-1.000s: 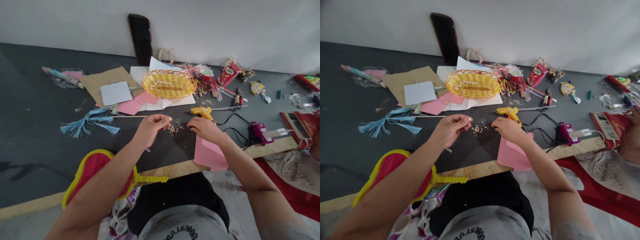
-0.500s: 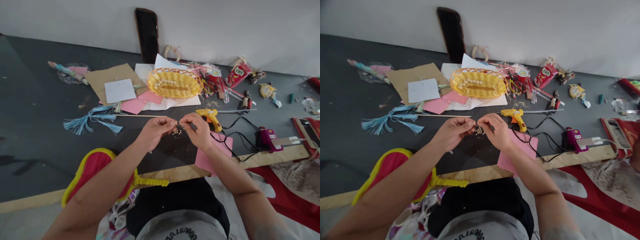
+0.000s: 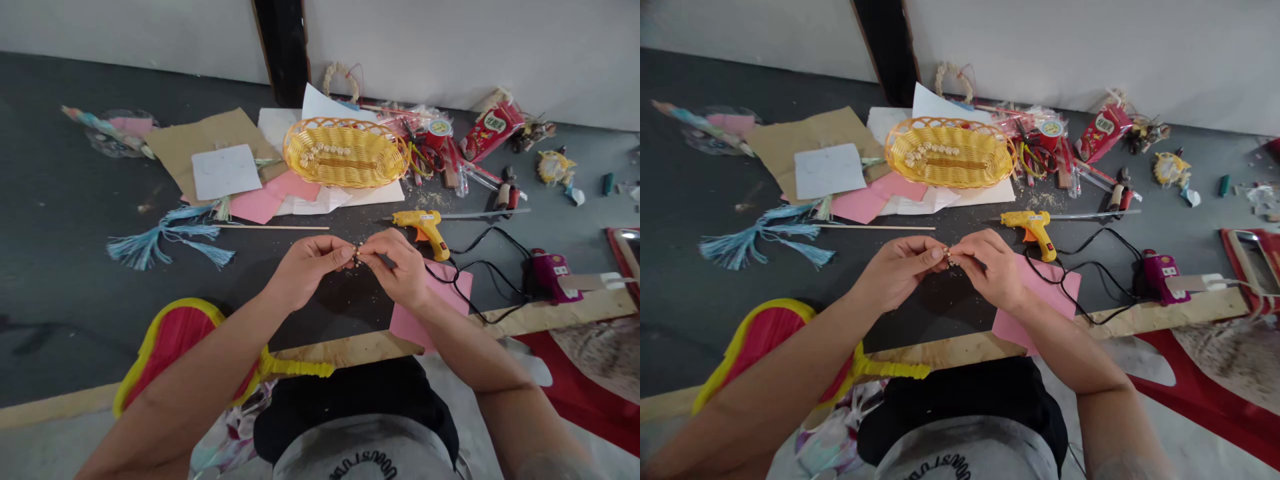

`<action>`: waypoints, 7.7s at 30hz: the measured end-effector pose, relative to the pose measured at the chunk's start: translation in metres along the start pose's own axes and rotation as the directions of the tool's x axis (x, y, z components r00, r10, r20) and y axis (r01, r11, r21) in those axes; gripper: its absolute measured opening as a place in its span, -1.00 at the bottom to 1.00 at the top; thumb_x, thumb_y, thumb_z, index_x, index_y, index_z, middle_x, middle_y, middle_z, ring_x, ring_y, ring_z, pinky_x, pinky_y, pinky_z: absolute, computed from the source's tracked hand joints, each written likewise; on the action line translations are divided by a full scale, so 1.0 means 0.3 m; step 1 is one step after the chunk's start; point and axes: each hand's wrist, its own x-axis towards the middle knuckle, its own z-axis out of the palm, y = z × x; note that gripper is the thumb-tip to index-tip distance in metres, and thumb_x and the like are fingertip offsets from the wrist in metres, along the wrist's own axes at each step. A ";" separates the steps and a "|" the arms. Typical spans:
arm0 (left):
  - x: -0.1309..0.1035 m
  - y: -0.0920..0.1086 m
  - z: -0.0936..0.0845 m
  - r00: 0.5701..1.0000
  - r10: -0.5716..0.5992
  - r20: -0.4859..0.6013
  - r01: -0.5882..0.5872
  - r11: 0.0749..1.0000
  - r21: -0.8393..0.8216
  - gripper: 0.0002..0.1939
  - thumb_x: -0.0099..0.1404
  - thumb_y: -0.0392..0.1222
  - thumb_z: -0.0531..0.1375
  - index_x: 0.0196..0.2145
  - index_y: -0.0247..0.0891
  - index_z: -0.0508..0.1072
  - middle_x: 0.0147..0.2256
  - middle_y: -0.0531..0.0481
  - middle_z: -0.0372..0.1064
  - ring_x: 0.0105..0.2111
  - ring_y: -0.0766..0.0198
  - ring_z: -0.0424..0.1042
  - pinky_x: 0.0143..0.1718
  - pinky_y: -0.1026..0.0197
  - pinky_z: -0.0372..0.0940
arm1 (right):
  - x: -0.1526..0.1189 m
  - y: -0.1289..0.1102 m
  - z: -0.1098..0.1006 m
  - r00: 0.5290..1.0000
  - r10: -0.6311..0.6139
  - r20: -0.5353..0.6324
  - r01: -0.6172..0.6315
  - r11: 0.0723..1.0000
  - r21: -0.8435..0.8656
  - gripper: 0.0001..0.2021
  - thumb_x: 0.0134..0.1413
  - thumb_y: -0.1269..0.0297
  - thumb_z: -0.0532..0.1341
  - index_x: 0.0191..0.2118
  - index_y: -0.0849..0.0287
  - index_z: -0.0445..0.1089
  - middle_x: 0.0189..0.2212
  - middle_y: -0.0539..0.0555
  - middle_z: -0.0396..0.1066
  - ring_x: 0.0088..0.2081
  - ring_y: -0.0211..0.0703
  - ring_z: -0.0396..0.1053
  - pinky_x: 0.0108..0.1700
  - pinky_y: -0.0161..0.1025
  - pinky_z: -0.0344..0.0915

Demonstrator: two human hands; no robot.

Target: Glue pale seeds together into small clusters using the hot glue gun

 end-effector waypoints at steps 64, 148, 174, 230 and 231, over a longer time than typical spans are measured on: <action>-0.008 0.003 -0.029 0.994 -0.009 0.112 -0.014 0.980 0.200 -0.77 0.09 -0.04 0.43 -0.48 -0.26 0.60 -0.51 0.03 0.50 -0.46 0.36 0.38 -0.34 0.29 0.25 | -0.001 0.020 0.014 0.752 0.371 0.545 -0.646 0.253 0.720 -0.71 -0.02 0.15 0.44 -0.32 0.21 0.40 -0.48 -0.07 0.47 -0.45 -0.39 0.43 -0.41 -0.41 0.45; 0.002 -0.008 -0.026 1.000 -0.012 0.003 0.012 0.994 0.107 -0.77 0.06 -0.12 0.46 -0.29 -0.19 0.67 -0.37 -0.01 0.61 -0.35 0.35 0.51 -0.24 0.35 0.33 | -0.003 0.005 -0.022 0.996 0.079 0.052 -0.084 0.991 0.105 -0.91 0.16 0.42 0.21 -0.21 0.16 0.43 -0.26 0.10 0.43 -0.32 -0.28 0.38 -0.35 -0.32 0.40; -0.004 -0.004 -0.023 0.998 -0.006 0.056 -0.002 0.991 0.132 -0.81 0.12 -0.09 0.42 -0.36 -0.25 0.66 -0.41 -0.04 0.57 -0.38 0.33 0.45 -0.26 0.30 0.31 | -0.006 0.008 -0.015 0.995 -0.039 0.096 0.025 0.989 0.147 -0.79 0.21 0.44 0.22 -0.05 0.14 0.41 -0.22 0.13 0.49 -0.15 -0.16 0.46 -0.15 -0.20 0.49; -0.004 -0.006 -0.016 0.999 -0.023 0.022 0.020 0.994 0.111 -0.78 0.06 -0.09 0.45 -0.34 -0.24 0.67 -0.41 -0.04 0.58 -0.41 0.34 0.42 -0.31 0.30 0.27 | -0.008 0.013 -0.016 0.996 -0.023 0.084 0.017 0.998 0.063 -0.92 0.18 0.39 0.25 -0.19 0.18 0.44 -0.22 0.15 0.43 -0.21 -0.20 0.45 -0.24 -0.28 0.48; -0.004 -0.005 -0.015 0.999 -0.024 0.028 0.021 0.994 0.105 -0.78 0.05 -0.08 0.46 -0.36 -0.24 0.67 -0.42 -0.04 0.58 -0.41 0.34 0.42 -0.31 0.30 0.27 | -0.007 0.014 -0.015 0.996 -0.031 0.083 0.026 0.998 0.064 -0.93 0.20 0.37 0.25 -0.19 0.18 0.44 -0.23 0.14 0.44 -0.21 -0.20 0.46 -0.22 -0.28 0.49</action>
